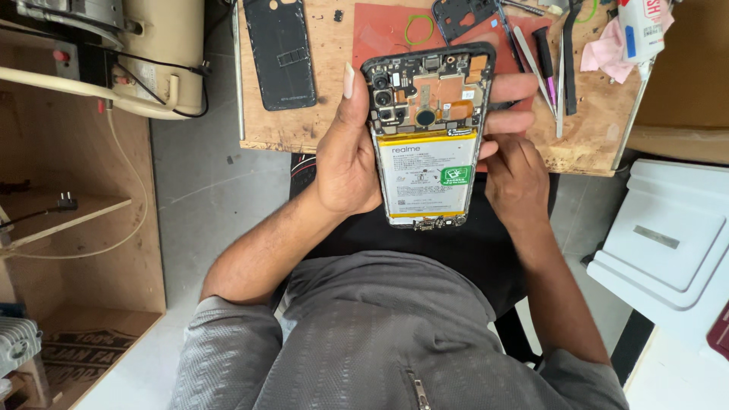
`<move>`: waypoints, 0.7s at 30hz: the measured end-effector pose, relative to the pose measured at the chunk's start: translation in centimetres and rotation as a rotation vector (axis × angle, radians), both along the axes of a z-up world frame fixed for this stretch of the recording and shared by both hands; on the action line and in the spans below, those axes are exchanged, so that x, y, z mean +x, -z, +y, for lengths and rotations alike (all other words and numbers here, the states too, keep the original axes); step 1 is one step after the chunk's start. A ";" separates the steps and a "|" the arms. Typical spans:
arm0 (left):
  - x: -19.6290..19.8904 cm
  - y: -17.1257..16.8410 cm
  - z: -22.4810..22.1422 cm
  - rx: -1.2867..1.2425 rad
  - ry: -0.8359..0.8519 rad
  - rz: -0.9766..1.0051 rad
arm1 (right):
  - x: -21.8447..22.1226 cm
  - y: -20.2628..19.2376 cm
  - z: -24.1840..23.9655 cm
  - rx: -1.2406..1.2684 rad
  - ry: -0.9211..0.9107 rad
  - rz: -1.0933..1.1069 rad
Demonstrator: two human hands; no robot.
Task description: The person disassembles a smartphone by removing screws and prying open the back cover. They then separate the internal components from the frame and place the parts on the workbench.
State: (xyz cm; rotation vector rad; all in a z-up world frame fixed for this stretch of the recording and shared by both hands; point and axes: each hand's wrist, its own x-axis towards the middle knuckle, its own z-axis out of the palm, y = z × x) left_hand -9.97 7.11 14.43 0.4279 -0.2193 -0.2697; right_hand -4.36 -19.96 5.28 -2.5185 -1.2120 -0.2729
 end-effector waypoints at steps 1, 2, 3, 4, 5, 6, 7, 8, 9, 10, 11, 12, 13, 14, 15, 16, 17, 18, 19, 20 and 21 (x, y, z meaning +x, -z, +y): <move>0.0 0.0 0.0 0.001 -0.002 -0.008 | 0.0 0.2 -0.1 0.009 -0.007 -0.014; 0.1 0.0 -0.1 -0.004 -0.004 -0.005 | 0.0 0.3 -0.1 0.007 -0.009 -0.015; 0.1 0.0 -0.2 -0.008 -0.006 -0.002 | 0.1 0.4 -0.1 0.006 -0.012 -0.016; 0.1 0.0 -0.3 -0.018 -0.008 0.016 | 0.2 0.4 -0.1 0.005 -0.017 -0.016; 0.1 0.0 -0.3 -0.025 -0.002 0.019 | 0.2 0.4 0.0 0.003 -0.018 -0.020; 0.0 0.0 -0.3 -0.032 0.003 0.022 | 0.3 0.3 0.1 0.002 -0.019 -0.023; 0.0 0.1 -0.3 -0.037 0.016 0.010 | 0.4 0.2 0.2 0.000 -0.021 -0.025; -0.1 0.1 -0.3 -0.035 0.020 0.004 | 0.5 0.1 0.3 -0.007 -0.021 -0.030; -0.1 0.1 -0.2 -0.034 0.025 -0.001 | 0.6 0.0 0.4 -0.014 -0.022 -0.034; -0.1 0.0 -0.3 -0.028 0.022 0.000 | 0.6 -0.1 0.5 -0.022 -0.021 -0.039; -0.1 0.0 -0.3 -0.029 0.024 0.001 | 0.6 -0.1 0.6 -0.027 -0.029 -0.044; -0.1 0.0 -0.3 -0.030 0.024 0.002 | 0.7 -0.2 0.8 -0.031 -0.037 -0.050; 0.0 0.0 -0.3 -0.038 0.029 0.002 | 0.7 -0.2 0.9 -0.035 -0.045 -0.055; 0.0 -0.1 -0.3 -0.036 0.029 -0.001 | 0.7 -0.3 1.0 -0.038 -0.042 -0.041; 0.0 -0.1 -0.3 -0.034 0.029 -0.004 | 0.8 -0.5 1.0 -0.041 -0.040 -0.027; 0.0 -0.2 -0.3 -0.021 0.024 -0.011 | 0.8 -0.7 1.2 -0.045 -0.038 -0.013; 0.0 -0.2 -0.3 -0.024 0.024 -0.009 | 0.9 -0.9 1.5 -0.003 -0.043 0.020; -0.1 -0.2 -0.4 -0.029 0.024 -0.006 | 1.0 -1.3 1.8 0.044 -0.055 0.072; -0.1 -0.2 -0.4 -0.049 0.028 0.006 | 1.2 -1.5 2.7 0.078 -0.060 0.089; -0.1 -0.2 -0.5 -0.059 0.032 0.011 | 1.5 -1.8 3.7 0.096 -0.036 0.055; -0.1 -0.2 -0.5 -0.071 0.037 0.016 | 1.8 -1.9 5.2 0.117 -0.003 0.009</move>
